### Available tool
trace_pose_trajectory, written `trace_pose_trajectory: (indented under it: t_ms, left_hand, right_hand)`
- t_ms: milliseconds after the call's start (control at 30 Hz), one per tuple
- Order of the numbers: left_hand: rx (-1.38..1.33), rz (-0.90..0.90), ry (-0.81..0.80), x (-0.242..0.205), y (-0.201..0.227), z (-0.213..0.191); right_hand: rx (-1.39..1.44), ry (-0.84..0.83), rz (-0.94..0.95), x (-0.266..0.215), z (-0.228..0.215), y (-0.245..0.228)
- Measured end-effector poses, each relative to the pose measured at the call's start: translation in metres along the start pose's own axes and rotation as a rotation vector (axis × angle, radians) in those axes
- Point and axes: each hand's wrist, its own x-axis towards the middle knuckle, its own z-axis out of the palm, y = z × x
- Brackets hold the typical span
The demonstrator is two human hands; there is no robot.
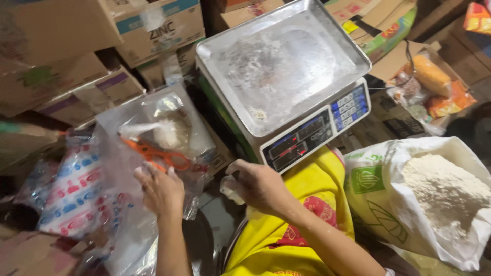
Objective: The person scoops flour from a large sack into small plastic bags, weighs each bag on a digital scale, and sets the filled bags aside. The person repeats this process multiple times.
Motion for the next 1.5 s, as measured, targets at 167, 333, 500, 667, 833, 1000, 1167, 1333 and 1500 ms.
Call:
trace_pose_trajectory:
  t_ms: [167, 333, 500, 667, 833, 1000, 1167, 1333, 1500]
  left_hand:
    - [-0.249, 0.155, -0.013, -0.020, 0.062, -0.075]
    - [-0.776, 0.398, -0.191, -0.009, 0.138, -0.045]
    - [-1.062, 0.129, -0.483, 0.025, 0.174, 0.011]
    - [-1.069, 0.288, -0.309, 0.034, 0.183, 0.032]
    - [-1.157, 0.412, -0.249, 0.035, 0.203, 0.010]
    - [-1.058, 0.511, -0.151, 0.017, 0.227, -0.025]
    - [-1.041, 0.429, -0.130, 0.015, 0.246, -0.031]
    - [-1.035, 0.439, -0.122, 0.019, 0.240, -0.032]
    - [-1.015, 0.413, -0.144, -0.011, 0.256, -0.024]
  right_hand:
    - [0.034, 0.159, -0.016, -0.007, -0.058, -0.001]
    - [0.581, 0.370, -0.056, 0.011, -0.077, 0.045]
    - [0.677, 0.308, 0.456, 0.031, -0.092, 0.089]
    - [0.764, 0.339, 0.470, 0.059, -0.112, 0.100]
    - [0.967, 0.399, 0.366, 0.050, -0.139, 0.106]
    - [1.144, 0.382, 0.208, 0.019, -0.187, 0.127]
    - [1.184, 0.402, 0.221, 0.002, -0.215, 0.150]
    - [1.214, 0.345, 0.195, -0.004, -0.220, 0.155]
    - [1.062, 0.392, 0.159, -0.010, -0.233, 0.154]
